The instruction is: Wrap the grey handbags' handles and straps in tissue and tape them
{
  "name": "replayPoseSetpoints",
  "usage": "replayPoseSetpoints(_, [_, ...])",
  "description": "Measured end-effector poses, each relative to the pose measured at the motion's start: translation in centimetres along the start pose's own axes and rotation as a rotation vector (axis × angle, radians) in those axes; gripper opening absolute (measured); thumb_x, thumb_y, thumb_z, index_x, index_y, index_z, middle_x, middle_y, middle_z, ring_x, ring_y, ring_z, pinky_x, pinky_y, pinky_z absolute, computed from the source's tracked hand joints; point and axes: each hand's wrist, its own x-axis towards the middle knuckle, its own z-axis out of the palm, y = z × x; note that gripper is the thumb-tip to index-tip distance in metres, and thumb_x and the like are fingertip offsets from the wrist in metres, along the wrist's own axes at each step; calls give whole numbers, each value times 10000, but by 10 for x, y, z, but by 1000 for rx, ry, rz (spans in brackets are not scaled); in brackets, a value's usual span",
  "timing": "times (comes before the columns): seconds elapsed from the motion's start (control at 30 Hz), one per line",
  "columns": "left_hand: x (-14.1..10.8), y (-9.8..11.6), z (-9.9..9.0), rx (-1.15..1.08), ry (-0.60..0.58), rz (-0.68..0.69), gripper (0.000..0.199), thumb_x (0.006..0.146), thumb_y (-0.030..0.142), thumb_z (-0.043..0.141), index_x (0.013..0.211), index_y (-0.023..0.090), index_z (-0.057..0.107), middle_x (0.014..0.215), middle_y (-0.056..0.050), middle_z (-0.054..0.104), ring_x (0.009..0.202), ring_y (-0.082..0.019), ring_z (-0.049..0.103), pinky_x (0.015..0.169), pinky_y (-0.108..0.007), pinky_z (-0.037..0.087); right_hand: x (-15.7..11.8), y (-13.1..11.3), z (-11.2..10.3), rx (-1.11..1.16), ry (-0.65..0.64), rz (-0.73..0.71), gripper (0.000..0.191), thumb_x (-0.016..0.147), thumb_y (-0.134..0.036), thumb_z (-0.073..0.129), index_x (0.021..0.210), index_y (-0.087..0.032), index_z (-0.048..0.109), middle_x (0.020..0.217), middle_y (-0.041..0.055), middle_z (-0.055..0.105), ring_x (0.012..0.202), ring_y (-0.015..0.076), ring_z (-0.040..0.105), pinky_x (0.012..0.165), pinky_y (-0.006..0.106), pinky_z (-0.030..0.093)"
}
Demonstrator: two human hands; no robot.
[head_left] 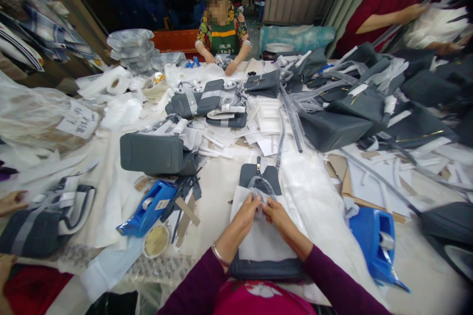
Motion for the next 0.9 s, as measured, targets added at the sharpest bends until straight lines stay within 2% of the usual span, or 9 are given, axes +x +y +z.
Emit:
replayPoseSetpoints(0.07, [-9, 13, -13, 220, 38, 125, 364, 767, 321, 595, 1105, 184, 588, 1179, -115, 588, 1163, -260, 513, 1018, -390, 380, -3, -5, -3, 122, -20, 43, 351, 731, -533, 588, 679, -202, 482, 462, -75, 370, 408, 84, 313, 425, 234, 254])
replayPoseSetpoints(0.13, [-21, 19, -29, 535, 162, 227, 367, 738, 238, 596, 1101, 192, 565, 1160, -102, 546, 1121, -245, 508, 988, -386, 391, -6, -8, -3, 208, -42, 68, 373, 705, -537, 628, 661, -197, 481, 453, -74, 378, 401, 74, 307, 422, 232, 246])
replayPoseSetpoints(0.23, [-34, 14, -46, 917, 212, 184, 434, 647, 193, 662, 1061, 165, 536, 1088, -105, 524, 1078, -263, 488, 970, -397, 383, -8, -7, 4, 305, -70, 104, 384, 682, -533, 660, 650, -196, 478, 464, -70, 395, 400, 67, 312, 416, 228, 253])
replayPoseSetpoints(0.33, [-38, 3, -51, 1022, 190, 121, 457, 613, 176, 673, 1046, 141, 532, 1071, -131, 534, 1038, -278, 498, 938, -385, 386, -8, -4, 14, 321, -69, 115, 386, 677, -532, 656, 639, -198, 465, 462, -73, 394, 395, 67, 323, 414, 224, 261])
replayPoseSetpoints(0.43, [-40, 0, -51, 866, 285, 126, 498, 595, 126, 638, 1082, 140, 538, 1031, -116, 549, 973, -255, 531, 897, -351, 397, -10, 2, 24, 258, -53, 105, 397, 681, -544, 638, 619, -199, 450, 433, -71, 396, 384, 73, 336, 419, 228, 269])
replayPoseSetpoints(0.5, [-43, 4, -53, 609, 319, 105, 507, 593, 158, 658, 1088, 142, 548, 988, -93, 565, 906, -228, 555, 844, -329, 417, -12, 6, 30, 217, -35, 78, 399, 691, -552, 630, 635, -193, 466, 438, -64, 414, 395, 81, 356, 431, 231, 278])
replayPoseSetpoints(0.67, [-50, 12, -57, -178, 159, -119, 432, 693, 431, 636, 989, 118, 609, 850, -95, 663, 655, -173, 619, 594, -270, 443, -20, 15, 44, 138, 28, -21, 366, 747, -538, 591, 707, -180, 525, 501, -46, 463, 460, 107, 409, 479, 246, 320])
replayPoseSetpoints(0.8, [-42, 2, -47, -190, 98, -263, 350, 645, 348, 658, 881, 89, 648, 594, -66, 651, 461, -143, 578, 451, -232, 398, -20, 25, 55, 101, 76, -47, 257, 749, -434, 579, 804, -183, 569, 624, -14, 533, 559, 145, 491, 535, 272, 409])
replayPoseSetpoints(0.9, [-35, -10, -35, -140, 95, -288, 330, 649, 323, 684, 891, 102, 643, 538, -37, 630, 393, -134, 553, 409, -228, 400, -19, 31, 56, 17, 116, -90, 126, 724, -300, 538, 786, -194, 567, 737, 13, 565, 683, 172, 535, 611, 291, 458])
